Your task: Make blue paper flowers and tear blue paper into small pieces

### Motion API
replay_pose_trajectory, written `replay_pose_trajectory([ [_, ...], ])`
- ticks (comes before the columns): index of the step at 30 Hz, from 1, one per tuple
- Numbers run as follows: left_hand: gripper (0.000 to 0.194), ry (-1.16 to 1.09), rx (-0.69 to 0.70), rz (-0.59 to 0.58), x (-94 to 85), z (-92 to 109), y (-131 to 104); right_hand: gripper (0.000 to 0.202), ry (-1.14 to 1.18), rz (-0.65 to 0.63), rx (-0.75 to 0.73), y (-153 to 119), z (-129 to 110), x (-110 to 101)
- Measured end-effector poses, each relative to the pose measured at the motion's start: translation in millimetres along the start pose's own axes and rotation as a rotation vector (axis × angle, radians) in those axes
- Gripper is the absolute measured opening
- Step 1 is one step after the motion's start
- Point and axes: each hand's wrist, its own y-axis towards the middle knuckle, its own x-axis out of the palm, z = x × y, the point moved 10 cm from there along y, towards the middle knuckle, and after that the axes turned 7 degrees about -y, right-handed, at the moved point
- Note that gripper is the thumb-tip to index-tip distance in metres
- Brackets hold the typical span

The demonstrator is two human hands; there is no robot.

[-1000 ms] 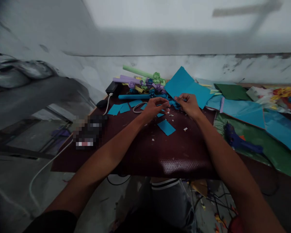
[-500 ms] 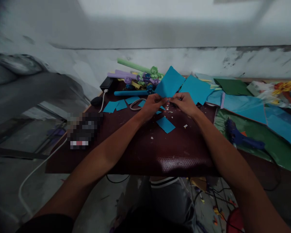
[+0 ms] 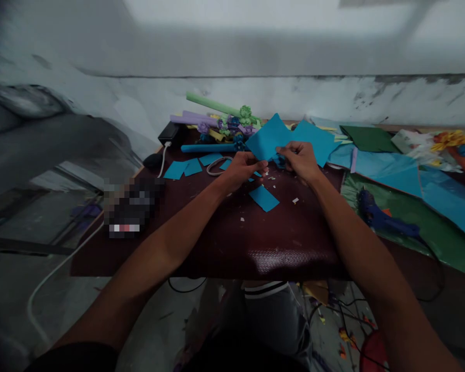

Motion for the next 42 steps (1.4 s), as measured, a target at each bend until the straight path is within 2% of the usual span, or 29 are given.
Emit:
replay_pose_trajectory([
  [3,0.052,-0.01,-0.031,-0.007,-1.8,-3.3,0.2,0.064,0.016,0.076,-0.027,3.1,-10.0,-14.7],
  [7,0.05,-0.019,-0.02,0.01,-4.7,-2.9,-0.7,0.064,0.021,0.088,-0.036,1.5,-19.6,-15.8],
  [11,0.05,0.007,0.038,-0.006,-3.7,5.7,-4.4,0.068,0.107,0.044,-0.003,-1.5,-16.6,-5.0],
  [16,0.051,0.012,0.06,-0.008,-4.1,10.4,-5.7,0.066,0.086,-0.029,-0.006,-4.6,-13.7,5.5],
  [19,0.048,0.001,0.048,0.002,-7.7,7.0,-3.1,0.067,0.076,-0.054,0.006,-4.3,-11.7,6.2],
  [25,0.045,-0.012,0.05,0.005,-12.7,3.9,0.1,0.078,0.039,-0.018,-0.009,-2.7,-12.7,-2.4],
  [32,0.043,-0.013,0.075,-0.012,-10.7,11.9,-2.4,0.068,-0.115,-0.166,0.032,-15.2,-14.2,15.7],
  [38,0.044,0.009,0.1,-0.017,-10.8,16.7,-1.9,0.068,-0.17,-0.171,0.022,-13.3,-14.6,10.4],
  [42,0.036,0.008,0.138,0.028,-17.0,20.3,-0.6,0.07,-0.083,-0.135,0.018,-8.9,-15.0,4.4],
])
